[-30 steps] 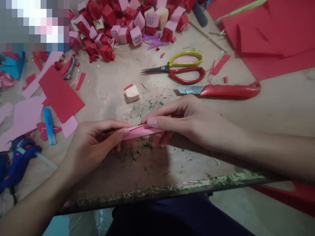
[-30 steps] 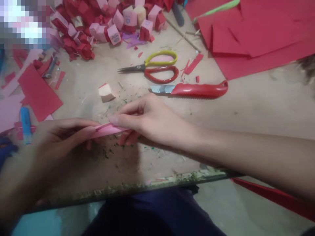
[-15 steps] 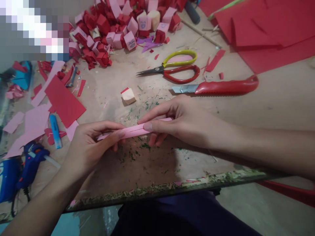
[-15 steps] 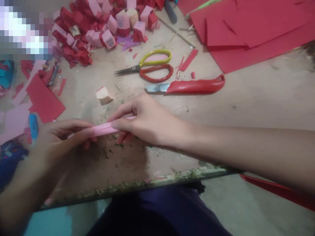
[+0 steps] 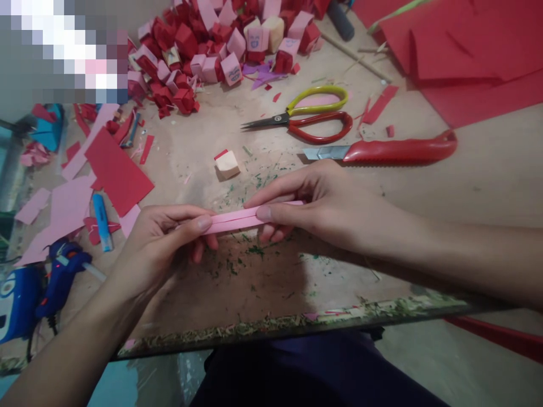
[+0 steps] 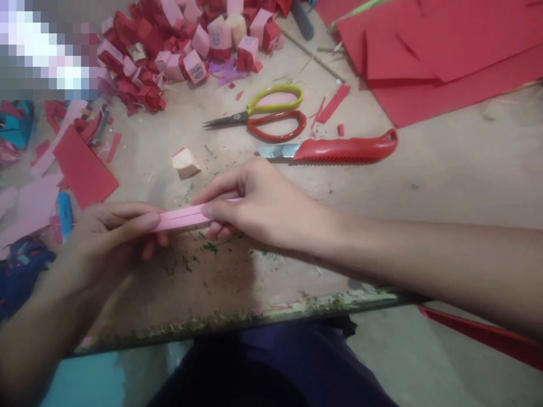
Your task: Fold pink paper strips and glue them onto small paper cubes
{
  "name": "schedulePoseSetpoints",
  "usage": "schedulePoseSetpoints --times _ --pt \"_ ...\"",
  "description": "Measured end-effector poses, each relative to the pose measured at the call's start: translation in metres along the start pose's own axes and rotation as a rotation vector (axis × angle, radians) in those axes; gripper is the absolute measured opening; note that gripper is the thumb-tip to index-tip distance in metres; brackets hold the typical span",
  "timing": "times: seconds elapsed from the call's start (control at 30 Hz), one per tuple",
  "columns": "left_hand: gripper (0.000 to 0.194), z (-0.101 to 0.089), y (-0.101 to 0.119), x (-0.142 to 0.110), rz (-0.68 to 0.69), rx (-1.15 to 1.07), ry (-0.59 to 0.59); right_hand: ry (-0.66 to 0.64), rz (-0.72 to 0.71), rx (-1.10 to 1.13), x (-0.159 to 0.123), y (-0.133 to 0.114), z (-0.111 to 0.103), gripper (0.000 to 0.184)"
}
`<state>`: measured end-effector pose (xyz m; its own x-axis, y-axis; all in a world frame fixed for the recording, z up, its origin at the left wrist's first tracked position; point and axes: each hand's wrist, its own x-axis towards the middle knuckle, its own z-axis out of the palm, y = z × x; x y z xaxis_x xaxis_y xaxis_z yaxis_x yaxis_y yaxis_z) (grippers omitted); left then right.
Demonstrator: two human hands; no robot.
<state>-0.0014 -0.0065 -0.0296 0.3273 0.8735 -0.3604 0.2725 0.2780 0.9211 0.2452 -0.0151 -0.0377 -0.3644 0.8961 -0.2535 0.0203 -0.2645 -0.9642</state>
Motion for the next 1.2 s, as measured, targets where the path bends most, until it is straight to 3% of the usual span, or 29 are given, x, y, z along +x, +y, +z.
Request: schedulePoseSetpoints --times 0.37,0.63,0.9,1.2 --pt "0.012 0.000 0.000 0.003 0.056 0.035 0.077 0.041 0.091 -0.014 0.001 -0.004 -0.002 0.012" --pt "0.012 0.006 0.006 -0.003 0.027 0.126 0.162 -0.054 0.119 -0.088 0.003 -0.002 -0.004 0.020" --pt "0.017 -0.003 -0.002 0.005 0.002 -0.072 0.027 -0.053 0.138 -0.152 0.002 0.000 -0.005 0.028" --pt "0.012 -0.001 -0.004 0.006 -0.001 -0.072 0.092 -0.073 0.158 -0.135 0.003 0.001 -0.010 0.030"
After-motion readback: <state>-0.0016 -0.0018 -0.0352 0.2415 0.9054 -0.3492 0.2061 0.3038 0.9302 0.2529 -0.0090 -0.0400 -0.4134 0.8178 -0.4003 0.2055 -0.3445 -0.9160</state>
